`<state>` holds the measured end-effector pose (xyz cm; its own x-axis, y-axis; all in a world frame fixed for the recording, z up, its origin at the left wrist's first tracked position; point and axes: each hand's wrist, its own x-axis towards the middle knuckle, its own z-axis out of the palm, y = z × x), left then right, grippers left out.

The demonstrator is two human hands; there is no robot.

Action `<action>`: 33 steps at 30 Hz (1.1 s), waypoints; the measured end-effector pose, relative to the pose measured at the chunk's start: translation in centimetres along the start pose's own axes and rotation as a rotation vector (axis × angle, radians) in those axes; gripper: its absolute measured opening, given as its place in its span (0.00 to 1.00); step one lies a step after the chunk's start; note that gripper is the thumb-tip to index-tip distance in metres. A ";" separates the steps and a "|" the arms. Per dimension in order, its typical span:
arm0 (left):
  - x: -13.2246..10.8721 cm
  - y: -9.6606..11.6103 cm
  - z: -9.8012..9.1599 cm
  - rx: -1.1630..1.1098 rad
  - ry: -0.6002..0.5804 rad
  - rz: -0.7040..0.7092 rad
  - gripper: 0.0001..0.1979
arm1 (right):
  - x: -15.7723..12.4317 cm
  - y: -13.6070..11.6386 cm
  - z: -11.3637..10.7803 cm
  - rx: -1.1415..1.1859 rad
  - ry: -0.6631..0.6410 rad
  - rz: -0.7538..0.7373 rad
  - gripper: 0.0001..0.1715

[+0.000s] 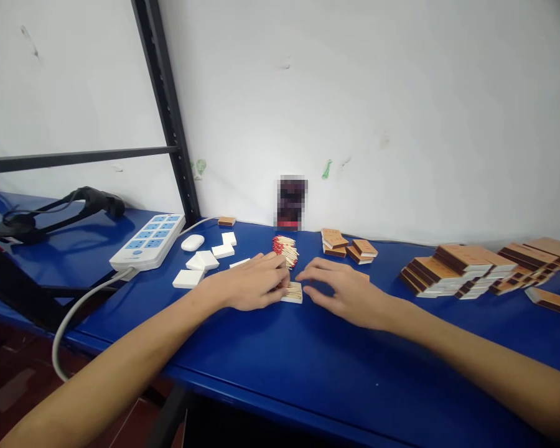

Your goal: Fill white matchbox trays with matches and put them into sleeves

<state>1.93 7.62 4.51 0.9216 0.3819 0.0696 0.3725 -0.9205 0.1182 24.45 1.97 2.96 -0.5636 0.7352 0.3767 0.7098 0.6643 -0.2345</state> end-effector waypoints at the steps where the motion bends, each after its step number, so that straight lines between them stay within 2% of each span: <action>1: 0.0 0.0 0.0 -0.010 0.001 0.002 0.10 | -0.3 0.0 0.4 0.025 0.016 -0.012 0.12; 7: -0.1 0.4 -0.7 0.002 0.020 -0.045 0.09 | -0.6 0.8 1.9 0.105 0.101 -0.103 0.12; 12: -0.4 0.4 -0.8 0.032 0.045 -0.052 0.19 | -1.1 0.6 2.3 0.080 0.114 -0.136 0.14; 18: -0.3 0.0 -0.5 0.004 0.052 -0.014 0.12 | -1.5 0.8 2.9 0.061 0.124 -0.165 0.15; 23: -0.3 0.0 -0.6 -0.012 0.063 -0.025 0.14 | -1.6 0.8 2.9 0.066 0.142 -0.162 0.15; 33: -0.5 -0.8 0.1 -0.074 0.024 -0.037 0.11 | -1.6 0.8 2.9 0.077 0.040 -0.071 0.20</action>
<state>1.18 8.18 4.25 0.9043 0.4178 0.0875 0.3960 -0.8976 0.1934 24.71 1.73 -0.42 -0.5929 0.6812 0.4295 0.6333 0.7239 -0.2738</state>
